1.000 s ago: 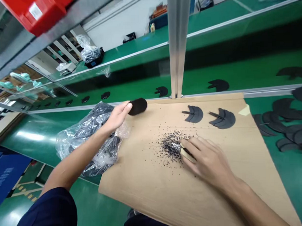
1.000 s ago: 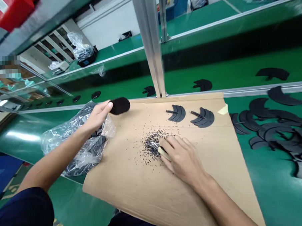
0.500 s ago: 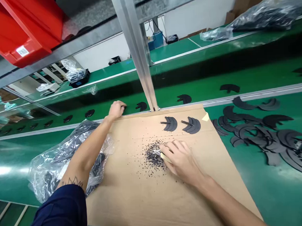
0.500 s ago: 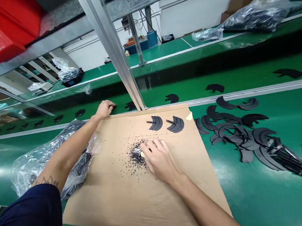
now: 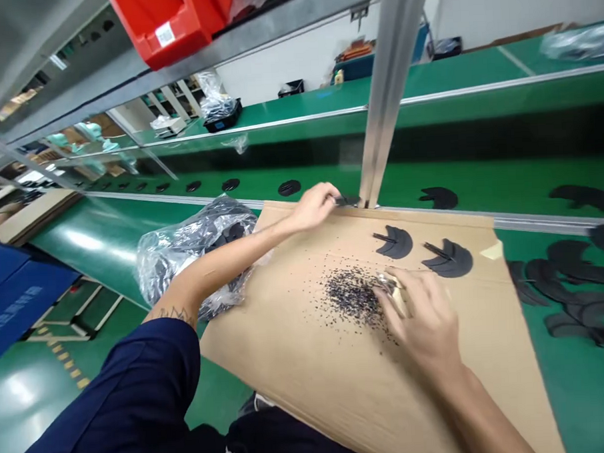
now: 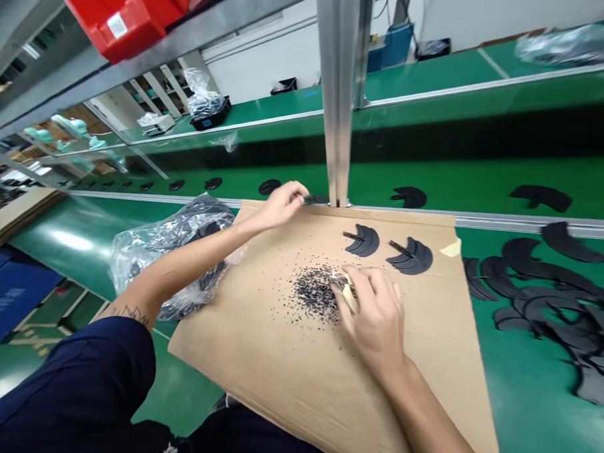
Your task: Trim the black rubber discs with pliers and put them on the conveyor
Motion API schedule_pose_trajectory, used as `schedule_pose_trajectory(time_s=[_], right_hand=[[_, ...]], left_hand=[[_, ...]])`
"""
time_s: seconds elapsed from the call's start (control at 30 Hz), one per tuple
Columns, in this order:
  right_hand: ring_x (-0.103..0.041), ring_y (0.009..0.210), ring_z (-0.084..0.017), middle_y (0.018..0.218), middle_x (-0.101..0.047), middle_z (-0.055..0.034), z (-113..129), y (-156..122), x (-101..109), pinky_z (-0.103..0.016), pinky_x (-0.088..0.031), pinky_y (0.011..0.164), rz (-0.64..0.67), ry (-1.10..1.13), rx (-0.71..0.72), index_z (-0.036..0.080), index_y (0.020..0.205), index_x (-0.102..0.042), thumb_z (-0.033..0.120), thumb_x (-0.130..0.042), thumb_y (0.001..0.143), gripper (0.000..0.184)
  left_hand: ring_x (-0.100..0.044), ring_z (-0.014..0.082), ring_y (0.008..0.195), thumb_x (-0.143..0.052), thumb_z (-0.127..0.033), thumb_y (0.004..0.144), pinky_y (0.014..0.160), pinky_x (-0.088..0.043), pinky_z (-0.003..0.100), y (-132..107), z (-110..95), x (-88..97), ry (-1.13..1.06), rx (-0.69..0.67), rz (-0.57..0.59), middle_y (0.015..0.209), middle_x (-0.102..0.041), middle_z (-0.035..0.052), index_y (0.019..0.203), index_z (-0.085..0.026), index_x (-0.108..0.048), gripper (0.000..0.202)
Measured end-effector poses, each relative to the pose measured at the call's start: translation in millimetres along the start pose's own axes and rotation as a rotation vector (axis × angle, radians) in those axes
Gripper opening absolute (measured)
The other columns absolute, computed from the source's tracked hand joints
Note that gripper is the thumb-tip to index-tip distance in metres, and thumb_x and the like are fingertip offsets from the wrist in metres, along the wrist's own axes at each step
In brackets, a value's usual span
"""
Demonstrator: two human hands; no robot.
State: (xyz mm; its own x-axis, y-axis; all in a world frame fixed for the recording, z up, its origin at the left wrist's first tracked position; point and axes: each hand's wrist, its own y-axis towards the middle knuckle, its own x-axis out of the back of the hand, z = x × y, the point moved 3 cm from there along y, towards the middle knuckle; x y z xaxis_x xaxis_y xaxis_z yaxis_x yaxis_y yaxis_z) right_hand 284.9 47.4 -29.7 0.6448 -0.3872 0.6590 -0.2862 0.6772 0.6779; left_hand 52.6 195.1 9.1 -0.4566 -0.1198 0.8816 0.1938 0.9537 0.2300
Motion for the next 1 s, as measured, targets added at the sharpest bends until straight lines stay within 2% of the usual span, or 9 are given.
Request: schedule_pose_trajectory(time_s=[0.13, 0.2, 0.27, 0.33, 0.43, 0.5, 0.6, 0.83, 1.0], right_hand=[[-0.063, 0.09, -0.024, 0.106, -0.061, -0.0136, 13.0, 1.7, 0.5, -0.037, -0.052, 0.076, -0.025, 0.208, -0.012, 0.02, 0.117, -0.062, 0.028, -0.064, 0.091, 0.027], [-0.065, 0.083, -0.022, 0.098, -0.066, -0.01, 19.9, 0.9, -1.6, -0.035, -0.052, 0.073, 0.061, 0.328, -0.012, 0.023, 0.11, -0.063, 0.024, -0.06, 0.092, 0.019], [-0.064, 0.074, -0.02, 0.088, -0.067, -0.0062, 24.0, -0.5, -3.5, -0.033, -0.051, 0.068, 0.129, 0.428, -0.07, 0.024, 0.104, -0.063, 0.026, -0.058, 0.093, 0.012], [-0.062, 0.069, -0.019, 0.083, -0.067, -0.0041, 24.3, -1.8, -4.6, -0.031, -0.05, 0.065, 0.143, 0.481, -0.186, 0.023, 0.099, -0.063, 0.031, -0.061, 0.092, 0.011], [-0.057, 0.062, -0.017, 0.074, -0.063, -0.0008, 20.0, -3.0, -6.9, -0.03, -0.048, 0.062, 0.161, 0.534, -0.367, 0.023, 0.094, -0.063, 0.039, -0.064, 0.09, 0.017], [-0.055, 0.062, -0.017, 0.073, -0.061, 0.0, 16.0, -3.6, -9.1, -0.03, -0.047, 0.061, 0.171, 0.574, -0.47, 0.023, 0.091, -0.063, 0.044, -0.064, 0.088, 0.022], [-0.058, 0.068, -0.018, 0.077, -0.063, -0.001, 13.0, -4.3, -12.2, -0.03, -0.048, 0.065, 0.174, 0.621, -0.544, 0.022, 0.09, -0.063, 0.047, -0.066, 0.086, 0.025], [-0.059, 0.068, -0.018, 0.076, -0.064, -0.0012, 16.6, -2.8, -12.4, -0.031, -0.049, 0.064, 0.182, 0.673, -0.599, 0.021, 0.089, -0.064, 0.045, -0.068, 0.083, 0.025], [-0.058, 0.068, -0.018, 0.076, -0.064, -0.0014, 15.9, 0.0, -11.0, -0.031, -0.049, 0.064, 0.16, 0.702, -0.602, 0.022, 0.086, -0.063, 0.044, -0.067, 0.083, 0.023]], left_hand=[[-0.065, 0.0181, 0.089, -0.049, -0.015, 0.094, 0.082, -0.054, 0.03, -87.0, -46.8, -9.6, -0.327, -0.343, 0.271, 0.096, -0.069, 0.0064, 0.095, -0.019, -0.061, 0.013], [-0.065, 0.0179, 0.089, -0.047, -0.015, 0.096, 0.081, -0.054, 0.03, -119.4, -57.6, -8.2, -0.433, -0.405, 0.337, 0.098, -0.07, 0.0075, 0.1, -0.02, -0.061, 0.016], [-0.067, 0.0175, 0.09, -0.046, -0.019, 0.099, 0.08, -0.054, 0.029, -135.8, -51.5, 2.6, -0.418, -0.384, 0.381, 0.104, -0.071, 0.008, 0.109, -0.021, -0.061, 0.018], [-0.068, 0.0182, 0.092, -0.045, -0.024, 0.101, 0.081, -0.054, 0.03, -139.2, -26.4, 23.4, -0.203, -0.301, 0.394, 0.107, -0.071, 0.0076, 0.113, -0.02, -0.061, 0.021], [-0.066, 0.0212, 0.088, -0.043, -0.021, 0.098, 0.08, -0.052, 0.033, -133.8, 36.2, 65.2, 0.451, -0.057, 0.353, 0.091, -0.07, 0.007, 0.093, -0.019, -0.066, 0.024], [-0.066, 0.0259, 0.089, -0.047, -0.012, 0.091, 0.08, -0.052, 0.036, -132.3, 72.9, 87.0, 0.585, 0.024, 0.335, 0.088, -0.068, 0.011, 0.086, -0.016, -0.066, 0.02], [-0.066, 0.0281, 0.096, -0.057, -0.009, 0.083, 0.086, -0.051, 0.037, -136.0, 105.9, 97.8, 0.658, 0.048, 0.334, 0.098, -0.069, 0.0128, 0.091, -0.015, -0.067, 0.014], [-0.064, 0.0304, 0.096, -0.045, -0.022, 0.092, 0.086, -0.05, 0.04, -144.5, 107.8, 112.8, 0.731, 0.061, 0.215, 0.09, -0.068, 0.0144, 0.091, -0.015, -0.066, 0.022], [-0.064, 0.025, 0.089, -0.037, -0.032, 0.099, 0.08, -0.05, 0.034, -105.3, 104.6, 125.5, 0.61, 0.165, 0.02, 0.093, -0.069, 0.0104, 0.098, -0.016, -0.065, 0.032]])
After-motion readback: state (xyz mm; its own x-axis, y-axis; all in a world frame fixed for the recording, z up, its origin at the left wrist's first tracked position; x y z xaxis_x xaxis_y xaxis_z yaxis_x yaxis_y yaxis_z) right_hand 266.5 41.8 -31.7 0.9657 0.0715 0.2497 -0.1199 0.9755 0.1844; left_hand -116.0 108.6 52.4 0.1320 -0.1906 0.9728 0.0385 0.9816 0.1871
